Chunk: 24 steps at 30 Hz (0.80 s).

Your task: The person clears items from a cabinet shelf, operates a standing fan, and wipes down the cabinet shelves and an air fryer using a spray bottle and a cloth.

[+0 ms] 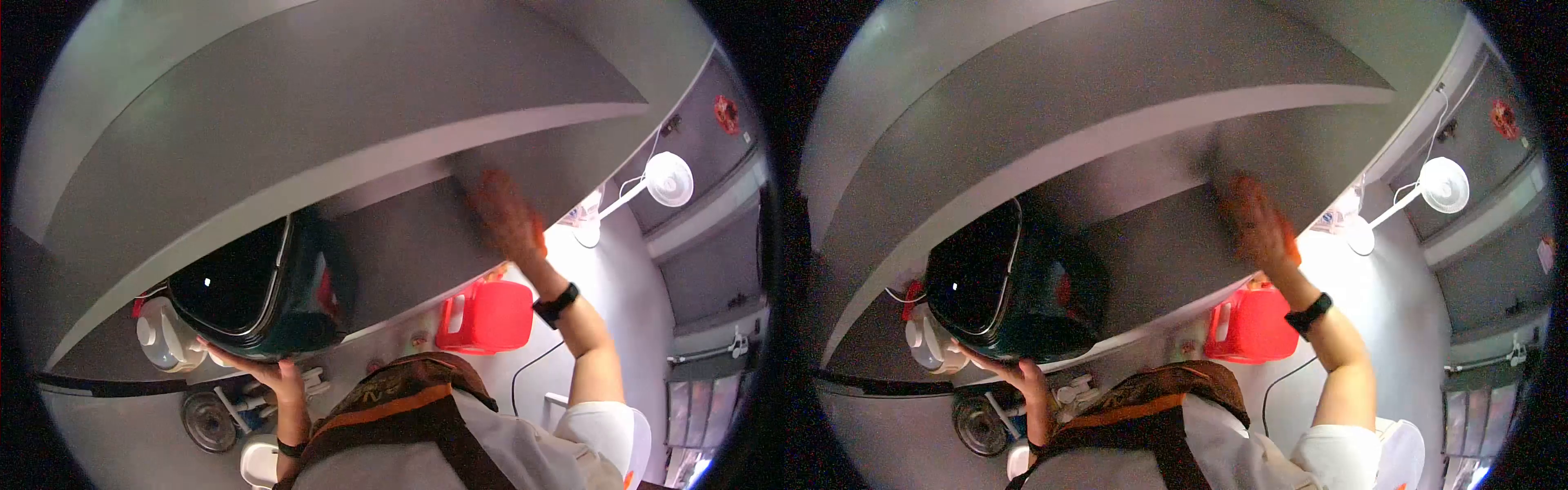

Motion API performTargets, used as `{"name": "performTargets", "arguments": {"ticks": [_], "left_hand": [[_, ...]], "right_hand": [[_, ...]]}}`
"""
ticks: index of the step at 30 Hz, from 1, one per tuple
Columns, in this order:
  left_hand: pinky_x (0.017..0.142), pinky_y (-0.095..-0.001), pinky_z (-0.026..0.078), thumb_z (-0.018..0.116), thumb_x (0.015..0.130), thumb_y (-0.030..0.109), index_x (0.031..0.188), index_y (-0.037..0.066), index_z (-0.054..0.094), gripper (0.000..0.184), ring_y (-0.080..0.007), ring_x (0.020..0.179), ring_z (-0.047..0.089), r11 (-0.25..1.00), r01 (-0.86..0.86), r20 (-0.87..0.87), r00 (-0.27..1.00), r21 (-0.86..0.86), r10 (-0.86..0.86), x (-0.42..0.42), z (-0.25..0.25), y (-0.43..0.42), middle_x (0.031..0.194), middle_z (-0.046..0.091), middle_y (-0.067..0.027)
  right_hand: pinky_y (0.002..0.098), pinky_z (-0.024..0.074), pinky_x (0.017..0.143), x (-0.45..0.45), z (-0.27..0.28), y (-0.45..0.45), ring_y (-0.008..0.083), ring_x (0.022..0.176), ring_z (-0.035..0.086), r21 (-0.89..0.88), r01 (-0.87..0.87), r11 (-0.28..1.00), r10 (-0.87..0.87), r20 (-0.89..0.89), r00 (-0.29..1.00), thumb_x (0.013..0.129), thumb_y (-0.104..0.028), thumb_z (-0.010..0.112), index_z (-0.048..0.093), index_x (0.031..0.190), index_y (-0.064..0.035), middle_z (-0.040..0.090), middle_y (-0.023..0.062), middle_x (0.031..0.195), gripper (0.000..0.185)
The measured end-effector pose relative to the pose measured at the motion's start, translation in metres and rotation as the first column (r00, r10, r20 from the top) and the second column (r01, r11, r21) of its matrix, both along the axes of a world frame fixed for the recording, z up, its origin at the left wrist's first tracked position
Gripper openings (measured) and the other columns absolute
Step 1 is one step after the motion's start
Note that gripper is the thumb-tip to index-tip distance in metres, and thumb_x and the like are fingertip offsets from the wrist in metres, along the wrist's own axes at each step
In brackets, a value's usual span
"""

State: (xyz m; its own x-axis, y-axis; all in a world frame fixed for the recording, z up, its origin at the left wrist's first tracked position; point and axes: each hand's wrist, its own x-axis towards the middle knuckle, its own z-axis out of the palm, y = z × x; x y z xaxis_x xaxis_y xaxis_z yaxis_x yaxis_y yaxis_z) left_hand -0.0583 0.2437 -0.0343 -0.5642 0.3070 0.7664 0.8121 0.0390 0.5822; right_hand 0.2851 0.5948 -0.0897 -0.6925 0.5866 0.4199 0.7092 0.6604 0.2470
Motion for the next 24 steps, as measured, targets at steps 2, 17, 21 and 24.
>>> {"name": "performTargets", "arguments": {"ticks": [2,17,21,24], "left_hand": [[0.112,-0.0521,0.006,0.047,0.071,0.079,0.146,0.006,-0.006,0.117,-0.0373,0.14,0.0,1.0,0.005,0.015,1.0,0.011,-0.005,0.003,0.002,0.003,0.151,-0.006,-0.02],[0.112,-0.0506,0.008,0.049,0.069,0.08,0.144,0.003,-0.01,0.122,-0.0358,0.139,0.003,0.999,0.04,0.148,0.988,0.011,-0.041,0.013,0.003,0.001,0.151,-0.006,-0.0208],[0.112,-0.0484,0.008,0.052,0.068,0.079,0.144,0.002,-0.01,0.125,-0.0334,0.14,0.003,0.998,0.049,0.163,0.985,0.045,-0.056,0.009,-0.001,0.001,0.151,-0.006,-0.0197],[0.113,-0.0473,0.007,0.052,0.068,0.079,0.144,0.002,-0.012,0.125,-0.032,0.14,0.003,0.997,0.058,0.143,0.988,0.044,-0.063,0.006,-0.002,-0.001,0.151,-0.006,-0.0192]], "right_hand": [[0.0419,0.0195,0.112,-0.014,0.085,0.01,0.0292,0.136,0.024,0.448,0.302,0.841,-0.355,0.037,0.934,0.078,-0.019,0.064,0.045,0.134,-0.0111,0.025,0.0164,0.147,0.06],[0.0446,0.0266,0.105,-0.144,0.025,0.082,0.0254,0.123,0.042,0.11,0.079,0.991,-0.06,-0.169,0.984,0.07,-0.029,0.067,0.064,0.109,-0.0159,0.056,0.0071,0.123,0.04],[0.0441,0.0224,0.109,-0.196,-0.03,0.041,0.0249,0.127,0.039,0.296,-0.416,0.86,0.451,-0.06,0.89,0.071,-0.032,0.068,0.064,0.112,-0.0162,0.053,0.0082,0.127,0.044],[0.0437,0.0193,0.112,-0.217,-0.056,0.052,0.0246,0.13,0.036,0.393,-0.618,0.68,0.648,0.072,0.758,0.071,-0.034,0.069,0.063,0.114,-0.0164,0.051,0.0091,0.13,0.047]]}}
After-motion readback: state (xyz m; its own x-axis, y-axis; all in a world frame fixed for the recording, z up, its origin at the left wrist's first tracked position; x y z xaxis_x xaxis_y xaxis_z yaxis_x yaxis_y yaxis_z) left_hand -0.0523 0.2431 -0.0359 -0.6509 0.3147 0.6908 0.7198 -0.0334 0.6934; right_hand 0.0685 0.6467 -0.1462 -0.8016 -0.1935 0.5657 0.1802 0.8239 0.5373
